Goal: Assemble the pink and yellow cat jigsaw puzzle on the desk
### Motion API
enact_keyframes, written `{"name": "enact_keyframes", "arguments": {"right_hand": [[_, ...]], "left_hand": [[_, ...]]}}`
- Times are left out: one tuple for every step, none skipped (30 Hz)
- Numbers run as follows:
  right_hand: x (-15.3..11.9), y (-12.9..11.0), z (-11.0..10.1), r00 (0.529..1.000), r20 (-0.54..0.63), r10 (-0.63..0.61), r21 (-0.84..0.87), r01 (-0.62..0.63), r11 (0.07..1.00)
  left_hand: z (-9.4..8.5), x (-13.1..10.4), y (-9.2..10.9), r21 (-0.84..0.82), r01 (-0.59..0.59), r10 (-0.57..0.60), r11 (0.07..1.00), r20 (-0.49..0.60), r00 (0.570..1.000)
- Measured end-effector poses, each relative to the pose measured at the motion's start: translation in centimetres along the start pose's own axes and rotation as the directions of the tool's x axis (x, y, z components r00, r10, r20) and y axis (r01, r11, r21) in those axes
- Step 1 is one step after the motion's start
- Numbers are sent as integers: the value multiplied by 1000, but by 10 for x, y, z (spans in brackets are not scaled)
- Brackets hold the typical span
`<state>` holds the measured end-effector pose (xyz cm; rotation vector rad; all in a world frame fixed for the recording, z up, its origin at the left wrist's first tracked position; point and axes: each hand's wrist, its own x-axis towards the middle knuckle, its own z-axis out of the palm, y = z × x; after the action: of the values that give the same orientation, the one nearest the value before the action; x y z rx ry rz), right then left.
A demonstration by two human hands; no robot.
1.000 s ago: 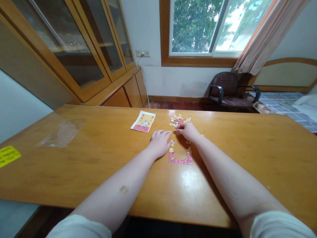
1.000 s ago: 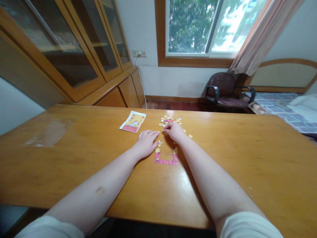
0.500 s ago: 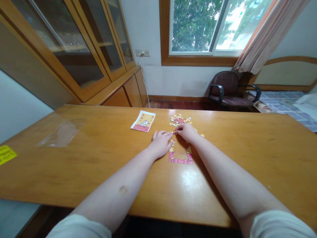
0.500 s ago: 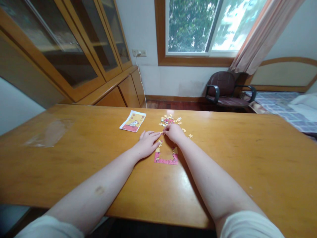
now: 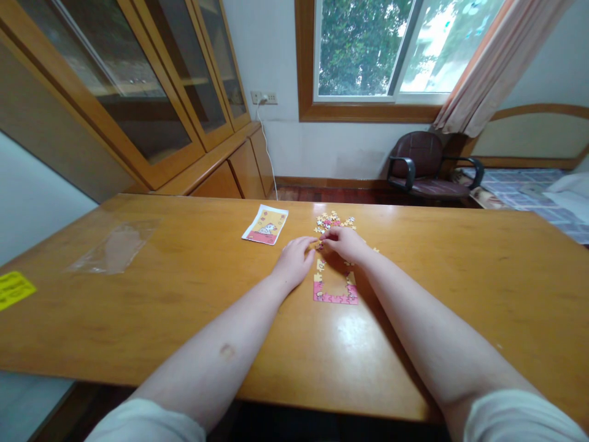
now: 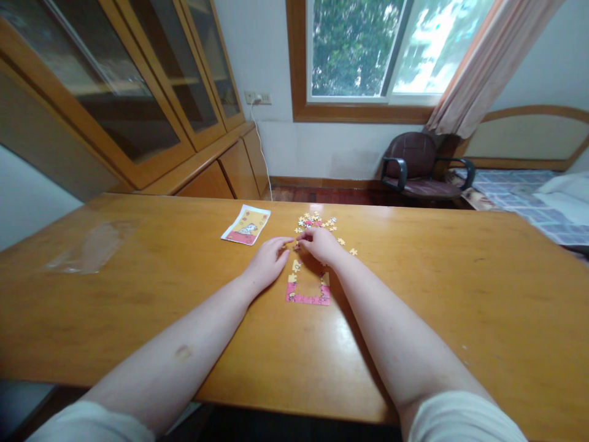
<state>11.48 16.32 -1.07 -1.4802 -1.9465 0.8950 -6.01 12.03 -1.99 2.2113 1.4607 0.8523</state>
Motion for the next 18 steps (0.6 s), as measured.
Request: {"name": "enact_keyframes", "arguments": {"right_hand": [[0,-1,2,998,39,-42,62,39,997],[-1,-1,4,994,76,-75,125,66,990],[-1,-1,7,990,106,-98,182,77,980],[-1,-1,9,986,123,-112,232,81,969],[-1,-1,11,984,128,-121,274,82,958],[-1,-1,13,984,124,-127,309,83,947],[-1,0,14,984,115,-133,338,87,937],[-1,0,14,985,104,-141,358,95,929],[0,1,14,984,94,-148,368,104,924],[0,2,14,984,85,-154,365,113,924],[0,2,14,985,77,-156,353,120,928],[0,3,13,985,68,-158,337,126,933],[0,4,13,986,62,-158,320,130,938],[0,4,13,986,59,-156,306,131,943],[0,3,13,987,58,-152,296,129,947],[0,3,13,987,56,-148,290,126,949],[0,1,12,988,51,-143,286,123,950],[0,0,11,989,42,-141,279,124,952]], "left_hand": [[0,1,-2,-79,23,-25,997,-28,999],[1,3,-3,-158,49,-56,986,-43,997],[1,4,-4,-228,77,-91,971,-51,995],[2,5,-6,-285,104,-124,953,-56,991],[3,5,-7,-328,125,-153,936,-59,986],[4,6,-9,-361,144,-178,921,-63,982],[6,7,-10,-389,157,-197,908,-65,978],[7,7,-11,-416,164,-209,894,-67,976],[8,8,-12,-444,164,-215,881,-66,974],[10,8,-13,-470,162,-217,868,-64,974],[10,8,-13,-492,160,-218,856,-63,974],[11,8,-13,-508,158,-218,847,-60,974],[11,8,-13,-519,157,-216,840,-55,975],[11,7,-13,-526,159,-216,836,-49,975],[11,7,-12,-531,163,-218,832,-41,975],[10,7,-12,-534,169,-222,829,-37,974],[9,7,-11,-537,175,-229,826,-37,973],[9,7,-11,-540,180,-238,822,-40,970]]}}
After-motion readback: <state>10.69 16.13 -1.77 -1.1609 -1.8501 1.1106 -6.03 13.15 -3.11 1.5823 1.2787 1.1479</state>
